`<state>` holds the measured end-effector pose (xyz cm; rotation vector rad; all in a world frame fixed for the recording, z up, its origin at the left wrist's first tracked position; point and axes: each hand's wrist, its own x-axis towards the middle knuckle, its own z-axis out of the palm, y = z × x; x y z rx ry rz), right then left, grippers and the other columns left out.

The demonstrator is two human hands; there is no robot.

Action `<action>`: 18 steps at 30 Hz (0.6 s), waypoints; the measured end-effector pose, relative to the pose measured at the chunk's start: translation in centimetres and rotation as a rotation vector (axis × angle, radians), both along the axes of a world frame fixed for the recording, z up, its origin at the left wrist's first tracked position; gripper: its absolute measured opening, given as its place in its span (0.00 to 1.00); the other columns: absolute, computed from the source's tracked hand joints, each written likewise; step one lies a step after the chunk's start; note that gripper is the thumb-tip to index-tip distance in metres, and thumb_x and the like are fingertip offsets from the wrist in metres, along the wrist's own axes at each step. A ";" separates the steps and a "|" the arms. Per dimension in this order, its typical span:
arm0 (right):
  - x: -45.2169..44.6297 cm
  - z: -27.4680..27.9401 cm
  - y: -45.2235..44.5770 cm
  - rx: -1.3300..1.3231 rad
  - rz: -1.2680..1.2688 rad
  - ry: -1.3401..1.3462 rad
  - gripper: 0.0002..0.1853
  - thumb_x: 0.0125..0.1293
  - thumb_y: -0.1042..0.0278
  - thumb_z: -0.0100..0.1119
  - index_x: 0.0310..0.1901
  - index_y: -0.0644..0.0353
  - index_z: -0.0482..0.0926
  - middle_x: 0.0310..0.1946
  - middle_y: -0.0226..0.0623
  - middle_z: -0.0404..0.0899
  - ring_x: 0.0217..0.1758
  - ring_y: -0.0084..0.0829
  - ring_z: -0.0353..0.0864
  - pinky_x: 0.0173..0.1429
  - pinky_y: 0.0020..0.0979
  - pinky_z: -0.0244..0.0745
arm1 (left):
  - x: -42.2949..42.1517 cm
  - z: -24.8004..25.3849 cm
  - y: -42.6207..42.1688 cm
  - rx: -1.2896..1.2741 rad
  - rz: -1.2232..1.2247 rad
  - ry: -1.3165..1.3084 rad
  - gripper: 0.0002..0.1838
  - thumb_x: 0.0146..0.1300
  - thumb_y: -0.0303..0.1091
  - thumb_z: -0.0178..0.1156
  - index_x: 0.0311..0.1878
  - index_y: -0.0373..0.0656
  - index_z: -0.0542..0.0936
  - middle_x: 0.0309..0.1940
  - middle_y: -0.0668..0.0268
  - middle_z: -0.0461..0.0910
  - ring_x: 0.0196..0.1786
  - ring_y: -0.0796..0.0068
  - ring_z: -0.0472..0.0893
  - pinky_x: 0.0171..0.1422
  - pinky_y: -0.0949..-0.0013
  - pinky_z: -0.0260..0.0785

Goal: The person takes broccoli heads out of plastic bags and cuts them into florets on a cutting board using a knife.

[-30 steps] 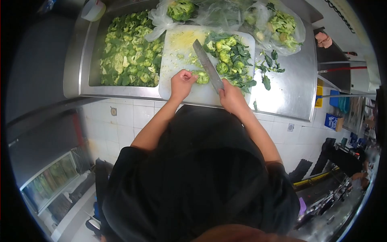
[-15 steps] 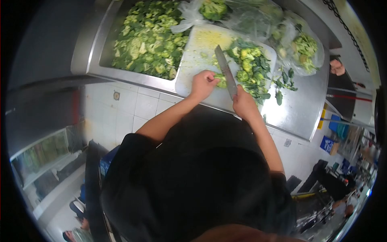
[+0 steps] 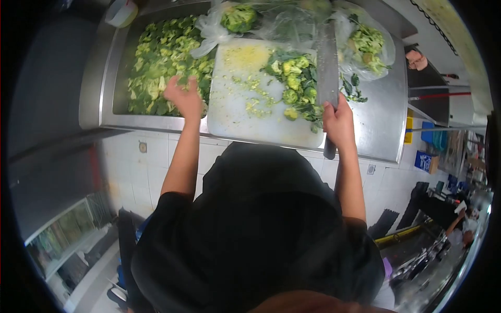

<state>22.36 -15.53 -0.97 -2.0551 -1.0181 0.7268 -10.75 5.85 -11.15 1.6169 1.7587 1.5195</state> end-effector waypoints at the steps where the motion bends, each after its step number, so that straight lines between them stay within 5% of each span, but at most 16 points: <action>1: 0.4 0.8 -0.2 0.013 -0.033 0.005 0.15 0.75 0.72 0.52 0.60 0.66 0.70 0.19 0.28 0.72 0.16 0.20 0.69 0.21 0.29 0.68 | 2.3 -0.4 0.3 -0.096 -0.318 -0.006 0.30 0.58 0.40 0.76 0.60 0.39 0.76 0.54 0.51 0.72 0.57 0.59 0.71 0.60 0.57 0.67; 2: 0.2 2.2 -1.0 -0.014 -0.104 0.101 0.14 0.75 0.72 0.52 0.58 0.65 0.71 0.19 0.28 0.72 0.16 0.19 0.69 0.21 0.28 0.68 | 5.3 -0.9 0.0 -0.206 -0.637 -0.008 0.34 0.57 0.40 0.77 0.64 0.40 0.74 0.60 0.47 0.70 0.62 0.55 0.70 0.66 0.55 0.66; 3: 0.1 3.2 -1.2 -0.023 -0.170 0.190 0.12 0.75 0.72 0.53 0.57 0.64 0.71 0.19 0.27 0.71 0.16 0.19 0.69 0.20 0.27 0.67 | 8.9 -0.5 -0.3 -0.018 -0.831 0.326 0.40 0.54 0.44 0.77 0.70 0.46 0.71 0.69 0.42 0.63 0.69 0.45 0.66 0.71 0.48 0.63; 7: 0.3 2.6 -3.1 0.012 -0.239 0.214 0.10 0.75 0.73 0.52 0.54 0.63 0.72 0.20 0.28 0.72 0.16 0.19 0.69 0.21 0.28 0.67 | 19.8 1.2 -3.8 -0.183 -0.941 0.621 0.43 0.51 0.50 0.78 0.70 0.51 0.72 0.70 0.46 0.62 0.69 0.39 0.65 0.71 0.42 0.61; 8: 0.8 2.6 -3.9 -0.048 -0.234 0.176 0.13 0.74 0.70 0.52 0.55 0.66 0.72 0.24 0.44 0.80 0.20 0.34 0.81 0.29 0.38 0.76 | 21.0 1.2 -3.9 -0.255 -1.010 0.671 0.43 0.50 0.50 0.77 0.70 0.52 0.72 0.70 0.47 0.61 0.69 0.38 0.65 0.71 0.41 0.61; 11: 2.2 0.2 -6.1 0.045 -0.257 -0.032 0.13 0.74 0.70 0.52 0.55 0.66 0.73 0.25 0.46 0.81 0.22 0.36 0.82 0.30 0.39 0.76 | 21.0 -1.4 -4.0 -0.241 -1.005 0.541 0.31 0.48 0.41 0.77 0.57 0.49 0.77 0.66 0.50 0.63 0.66 0.44 0.67 0.71 0.46 0.63; 13: 1.9 1.4 -6.6 0.010 -0.394 0.186 0.10 0.74 0.73 0.53 0.53 0.64 0.72 0.21 0.28 0.72 0.18 0.20 0.69 0.23 0.28 0.67 | 19.5 -2.2 -3.8 -0.227 -1.030 0.427 0.27 0.46 0.38 0.76 0.51 0.47 0.78 0.63 0.51 0.65 0.65 0.46 0.69 0.70 0.49 0.64; 15: 3.0 -0.4 -7.7 0.030 -0.391 0.125 0.10 0.74 0.73 0.53 0.53 0.64 0.72 0.21 0.28 0.72 0.18 0.20 0.70 0.22 0.28 0.67 | 17.8 -2.0 -2.9 -0.124 -0.916 0.189 0.22 0.45 0.36 0.76 0.43 0.46 0.77 0.63 0.51 0.66 0.63 0.48 0.69 0.68 0.48 0.65; 18: 3.9 0.1 -7.9 0.039 -0.397 0.121 0.10 0.74 0.73 0.52 0.53 0.64 0.72 0.21 0.28 0.72 0.18 0.20 0.70 0.21 0.28 0.68 | 9.8 1.4 1.9 0.090 -0.544 0.394 0.24 0.46 0.36 0.77 0.47 0.46 0.80 0.59 0.51 0.71 0.63 0.49 0.71 0.67 0.48 0.65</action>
